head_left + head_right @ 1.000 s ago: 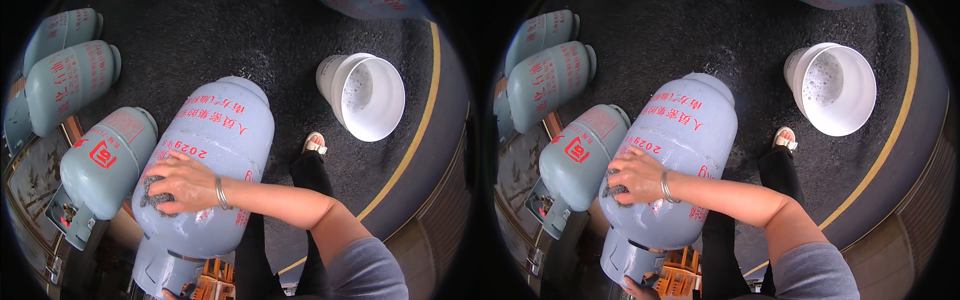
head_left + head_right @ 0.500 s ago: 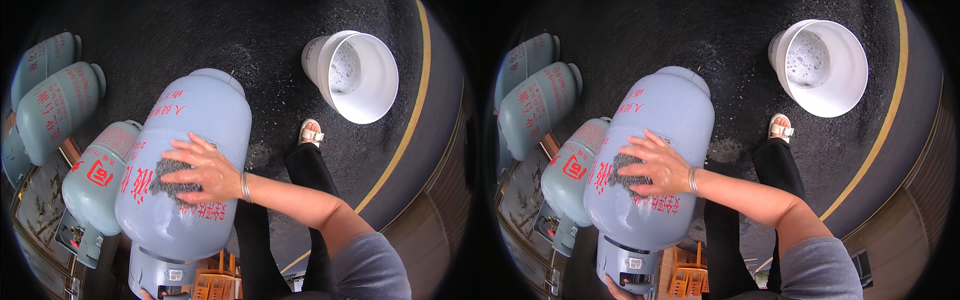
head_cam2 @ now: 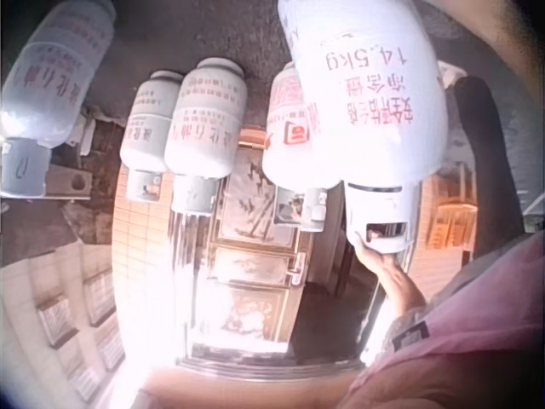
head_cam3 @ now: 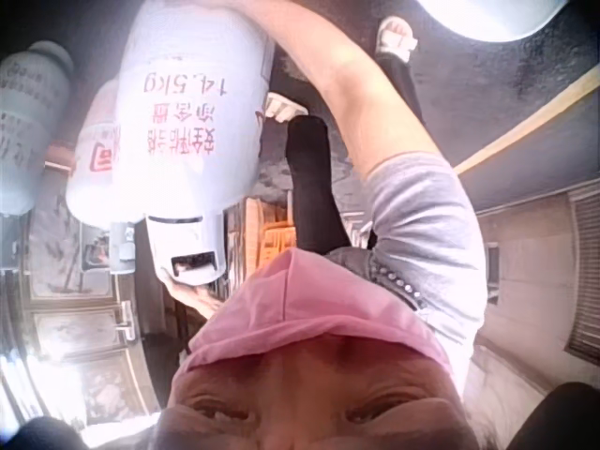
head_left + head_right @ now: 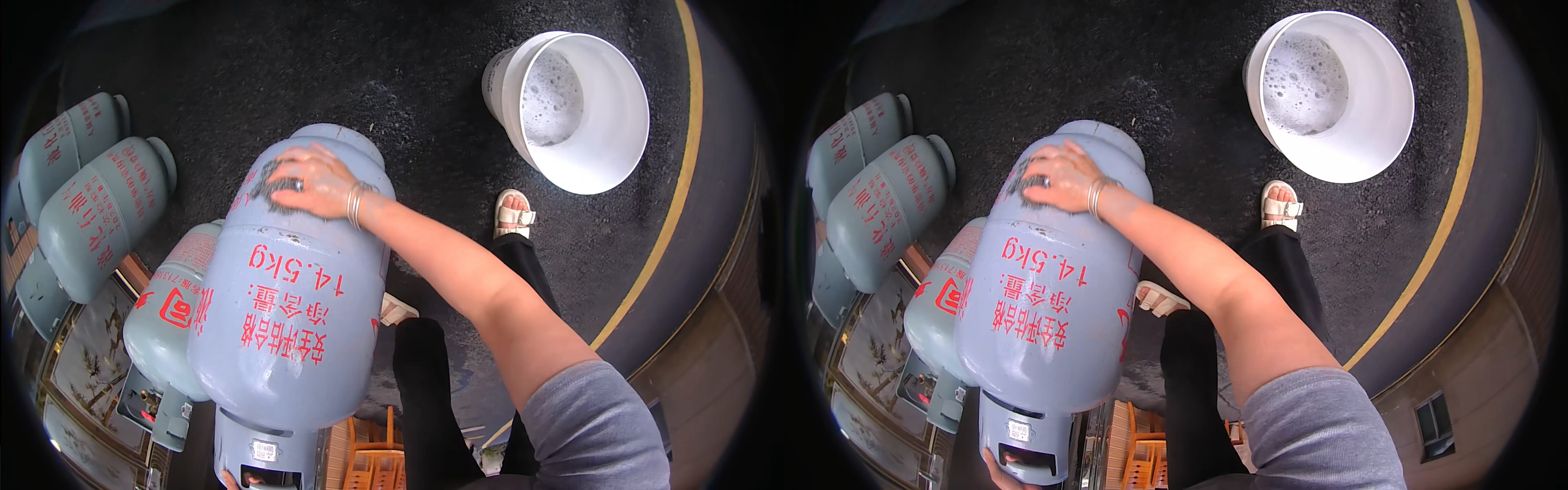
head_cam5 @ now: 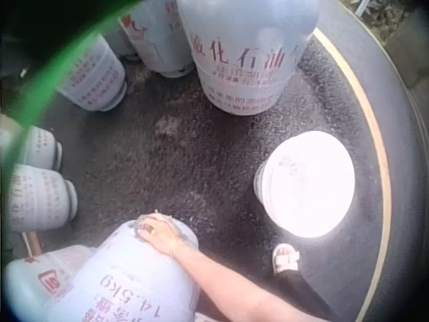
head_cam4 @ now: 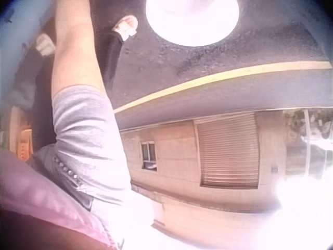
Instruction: The person cleans gas cylinders using a scouring pad and soapy water from a bucket, scrubbing the exterior and rinsing them.
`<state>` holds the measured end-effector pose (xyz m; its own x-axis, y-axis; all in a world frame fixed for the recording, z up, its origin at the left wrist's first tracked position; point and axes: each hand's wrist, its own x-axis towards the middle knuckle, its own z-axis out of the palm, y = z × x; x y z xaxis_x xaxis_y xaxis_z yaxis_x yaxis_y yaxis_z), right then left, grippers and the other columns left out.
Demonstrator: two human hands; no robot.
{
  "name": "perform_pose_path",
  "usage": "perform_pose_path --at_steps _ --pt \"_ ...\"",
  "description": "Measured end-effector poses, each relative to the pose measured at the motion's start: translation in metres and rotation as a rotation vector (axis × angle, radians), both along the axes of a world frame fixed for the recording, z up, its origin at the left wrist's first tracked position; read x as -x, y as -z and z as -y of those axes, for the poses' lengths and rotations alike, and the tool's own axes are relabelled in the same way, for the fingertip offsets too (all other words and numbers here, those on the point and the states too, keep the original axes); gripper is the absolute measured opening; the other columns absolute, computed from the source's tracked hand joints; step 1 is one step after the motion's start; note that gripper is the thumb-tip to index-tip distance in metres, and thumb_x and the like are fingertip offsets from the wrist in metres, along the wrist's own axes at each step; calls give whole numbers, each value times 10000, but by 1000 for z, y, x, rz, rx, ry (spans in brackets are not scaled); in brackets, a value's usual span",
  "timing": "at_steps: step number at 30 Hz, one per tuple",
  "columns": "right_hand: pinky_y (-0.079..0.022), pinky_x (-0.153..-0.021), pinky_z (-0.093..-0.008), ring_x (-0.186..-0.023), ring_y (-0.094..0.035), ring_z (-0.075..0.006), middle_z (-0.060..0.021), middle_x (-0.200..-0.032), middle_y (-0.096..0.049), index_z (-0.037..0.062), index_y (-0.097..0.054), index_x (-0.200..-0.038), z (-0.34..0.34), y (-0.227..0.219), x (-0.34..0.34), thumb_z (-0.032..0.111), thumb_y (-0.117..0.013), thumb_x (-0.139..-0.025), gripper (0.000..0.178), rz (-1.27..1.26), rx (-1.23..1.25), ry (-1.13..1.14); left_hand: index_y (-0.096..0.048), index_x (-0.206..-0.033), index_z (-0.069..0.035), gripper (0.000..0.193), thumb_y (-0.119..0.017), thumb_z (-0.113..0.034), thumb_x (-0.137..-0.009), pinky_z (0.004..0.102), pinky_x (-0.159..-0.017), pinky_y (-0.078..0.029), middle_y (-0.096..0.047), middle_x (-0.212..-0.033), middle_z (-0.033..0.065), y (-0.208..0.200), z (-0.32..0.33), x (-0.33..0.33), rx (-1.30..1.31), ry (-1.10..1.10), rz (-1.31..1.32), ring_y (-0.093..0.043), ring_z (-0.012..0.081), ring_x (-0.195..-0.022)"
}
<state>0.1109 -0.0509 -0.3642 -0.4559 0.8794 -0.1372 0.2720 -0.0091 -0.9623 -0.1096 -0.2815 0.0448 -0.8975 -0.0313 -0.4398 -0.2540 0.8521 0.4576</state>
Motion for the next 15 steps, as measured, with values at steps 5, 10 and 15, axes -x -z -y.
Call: perform_pose_path --at_steps 5,10,15 --pt "-360 -1074 -419 -1250 -478 -307 -135 -1362 -481 179 -638 -1208 43 46 -32 423 -639 -846 437 109 413 487 -521 -1284 12 515 -586 -355 -929 415 -851 -492 -597 -1164 135 -1 -10 4 15 -46 -20 -572 267 -1003" --pt "-276 -1106 -520 -1305 -426 -309 -115 -1349 -505 215 -672 -1156 80 -60 4 349 -674 -843 341 -186 -13 142 -500 -1317 -3 516 -564 -344 -934 457 -928 -477 -565 -1255 156 -8 -11 -8 128 -87 -128 -554 311 -1105" --pt "-356 -1063 -432 -1249 -475 -290 -93 -1332 -523 129 -672 -1153 -58 103 -2 389 -618 -867 390 81 427 120 -580 -1223 -52 428 -551 -370 -937 351 -825 -503 -628 -1046 71 -1 -22 10 38 -145 13 -585 178 -935"
